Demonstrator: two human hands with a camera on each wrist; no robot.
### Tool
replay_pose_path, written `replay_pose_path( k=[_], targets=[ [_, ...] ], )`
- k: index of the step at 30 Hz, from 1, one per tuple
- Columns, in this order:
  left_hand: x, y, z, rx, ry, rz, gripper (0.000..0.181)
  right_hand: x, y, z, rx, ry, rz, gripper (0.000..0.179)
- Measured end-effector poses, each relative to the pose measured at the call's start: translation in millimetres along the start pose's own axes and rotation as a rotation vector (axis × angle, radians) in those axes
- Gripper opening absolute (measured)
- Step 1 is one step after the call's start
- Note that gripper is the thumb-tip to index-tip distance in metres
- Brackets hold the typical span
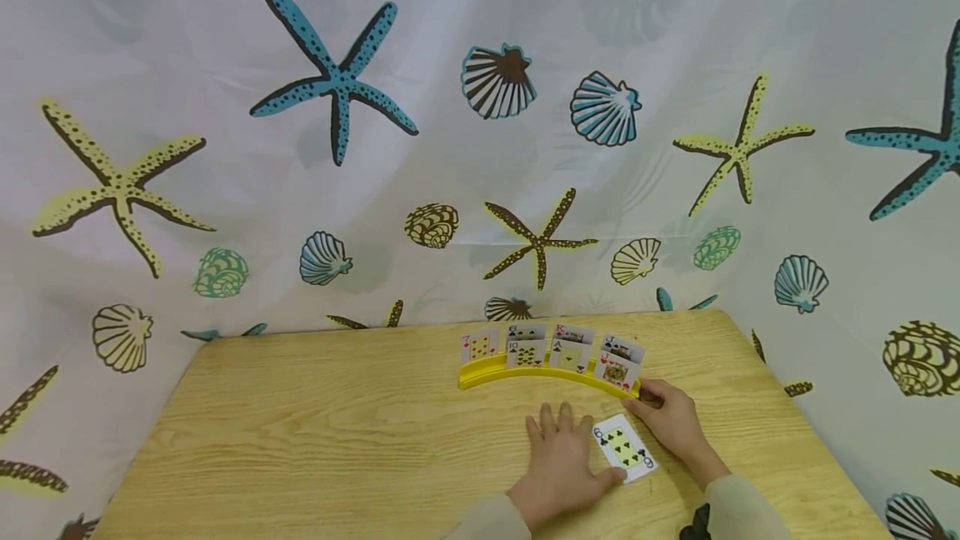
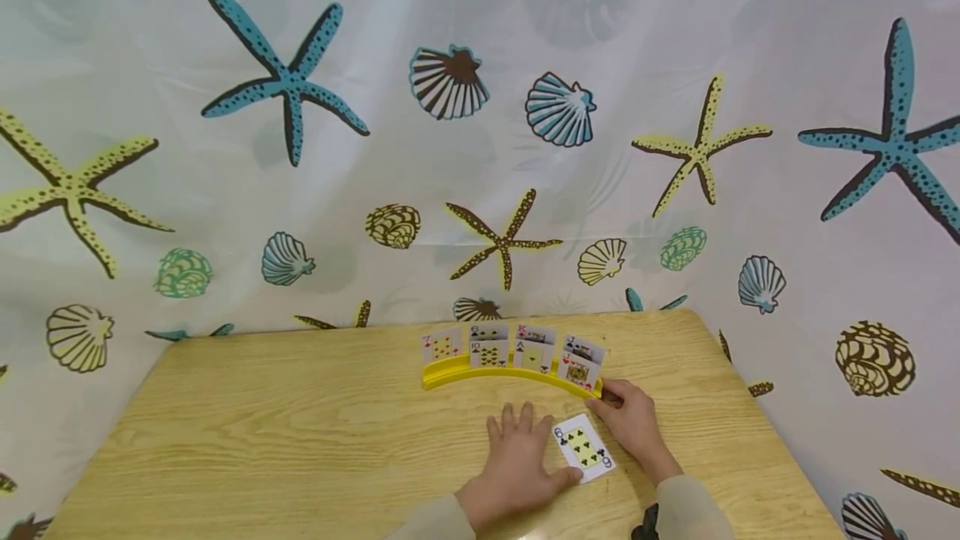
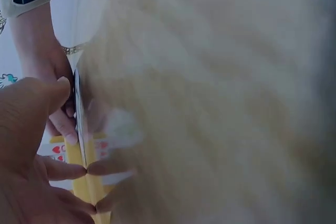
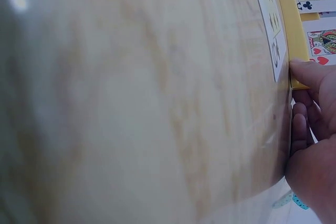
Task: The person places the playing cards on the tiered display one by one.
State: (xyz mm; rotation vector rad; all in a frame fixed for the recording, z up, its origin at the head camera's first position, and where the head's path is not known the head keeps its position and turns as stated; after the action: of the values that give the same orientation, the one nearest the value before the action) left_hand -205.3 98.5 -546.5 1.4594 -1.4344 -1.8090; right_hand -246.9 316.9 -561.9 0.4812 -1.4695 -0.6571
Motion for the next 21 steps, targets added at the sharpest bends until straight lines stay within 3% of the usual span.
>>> replay_pose_path(
  k=[4,10,21],
  targets=[
    [-6.0,-5.8,1.4,-0.037,0.038,0.058,0.092,1,0,-0.9,0.002,0.000,-0.007,0.047],
    [-9.1,-6.7,1.6,-0.047,0.078,0.066,0.090,1,0,-2.0,0.013,-0.002,-0.001,0.047],
    [-7.3,4.8,-1.3,-0.081,0.040,0.026,0.080,1,-1,0.4,0.008,-0.004,-0.001,0.045]
  ],
)
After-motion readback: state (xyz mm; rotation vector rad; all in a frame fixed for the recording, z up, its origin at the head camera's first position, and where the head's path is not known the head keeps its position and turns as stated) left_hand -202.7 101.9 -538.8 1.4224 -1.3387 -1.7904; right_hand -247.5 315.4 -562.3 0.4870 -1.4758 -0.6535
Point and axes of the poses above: each hand's wrist, its own z-axis towards the middle knuckle, its own y-axis out of the back of the hand, x = y × z, the point moved 1 cm from there along z, towards the middle knuckle, and after that the axes turned 1 degree about x, right-handed, at the moved point
